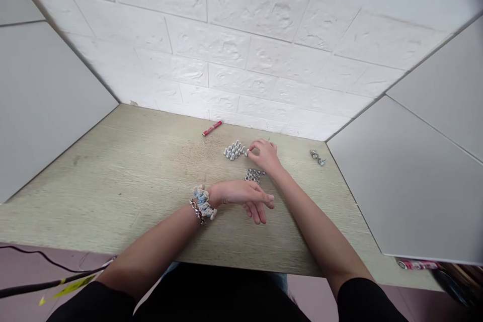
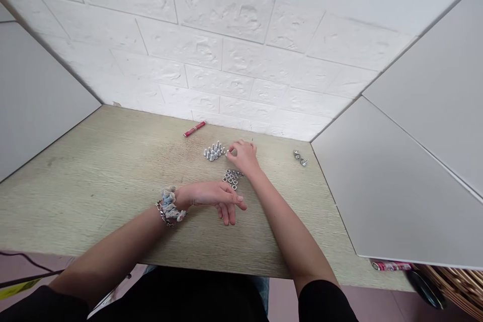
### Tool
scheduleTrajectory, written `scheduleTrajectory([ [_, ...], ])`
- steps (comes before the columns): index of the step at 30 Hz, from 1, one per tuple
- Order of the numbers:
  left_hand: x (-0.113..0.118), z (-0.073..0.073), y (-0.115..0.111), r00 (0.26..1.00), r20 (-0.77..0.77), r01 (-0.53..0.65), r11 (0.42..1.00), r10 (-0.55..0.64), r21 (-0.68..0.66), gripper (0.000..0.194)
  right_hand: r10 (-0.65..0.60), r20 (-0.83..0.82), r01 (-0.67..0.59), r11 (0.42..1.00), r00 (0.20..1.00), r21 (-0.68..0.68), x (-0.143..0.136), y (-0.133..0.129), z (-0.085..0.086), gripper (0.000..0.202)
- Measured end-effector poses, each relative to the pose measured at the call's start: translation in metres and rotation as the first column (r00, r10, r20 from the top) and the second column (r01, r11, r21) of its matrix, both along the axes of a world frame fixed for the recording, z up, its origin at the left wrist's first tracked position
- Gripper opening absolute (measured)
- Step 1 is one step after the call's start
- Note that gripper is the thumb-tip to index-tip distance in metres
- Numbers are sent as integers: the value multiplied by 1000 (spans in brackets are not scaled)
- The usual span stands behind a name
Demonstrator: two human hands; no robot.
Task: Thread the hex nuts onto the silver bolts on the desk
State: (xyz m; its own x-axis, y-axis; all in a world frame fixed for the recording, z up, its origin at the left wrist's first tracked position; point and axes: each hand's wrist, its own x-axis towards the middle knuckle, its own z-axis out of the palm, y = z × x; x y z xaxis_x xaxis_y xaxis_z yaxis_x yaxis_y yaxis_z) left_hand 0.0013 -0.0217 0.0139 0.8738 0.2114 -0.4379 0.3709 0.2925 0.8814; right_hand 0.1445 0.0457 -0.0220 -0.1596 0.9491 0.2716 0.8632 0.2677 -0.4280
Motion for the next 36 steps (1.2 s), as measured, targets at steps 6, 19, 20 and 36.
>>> scheduleTrajectory([
  [6,1,-1,-1,1000,-2,6,1000,-5,30,54,-13,22,13,1000,1000,8,2,-3,-1,12],
  [19,1,-4,0,1000,-1,-23,998,24,52,56,-12,50,13,1000,999,-7,-4,-2,3,16],
  [20,1,-5,0,1000,-3,-27,998,27,51,56,-14,48,14,1000,999,-1,-4,-2,2,15],
  [36,3,-9,1,999,-24,-30,997,31,72,56,-33,58,34,999,998,-10,-5,0,1,18],
])
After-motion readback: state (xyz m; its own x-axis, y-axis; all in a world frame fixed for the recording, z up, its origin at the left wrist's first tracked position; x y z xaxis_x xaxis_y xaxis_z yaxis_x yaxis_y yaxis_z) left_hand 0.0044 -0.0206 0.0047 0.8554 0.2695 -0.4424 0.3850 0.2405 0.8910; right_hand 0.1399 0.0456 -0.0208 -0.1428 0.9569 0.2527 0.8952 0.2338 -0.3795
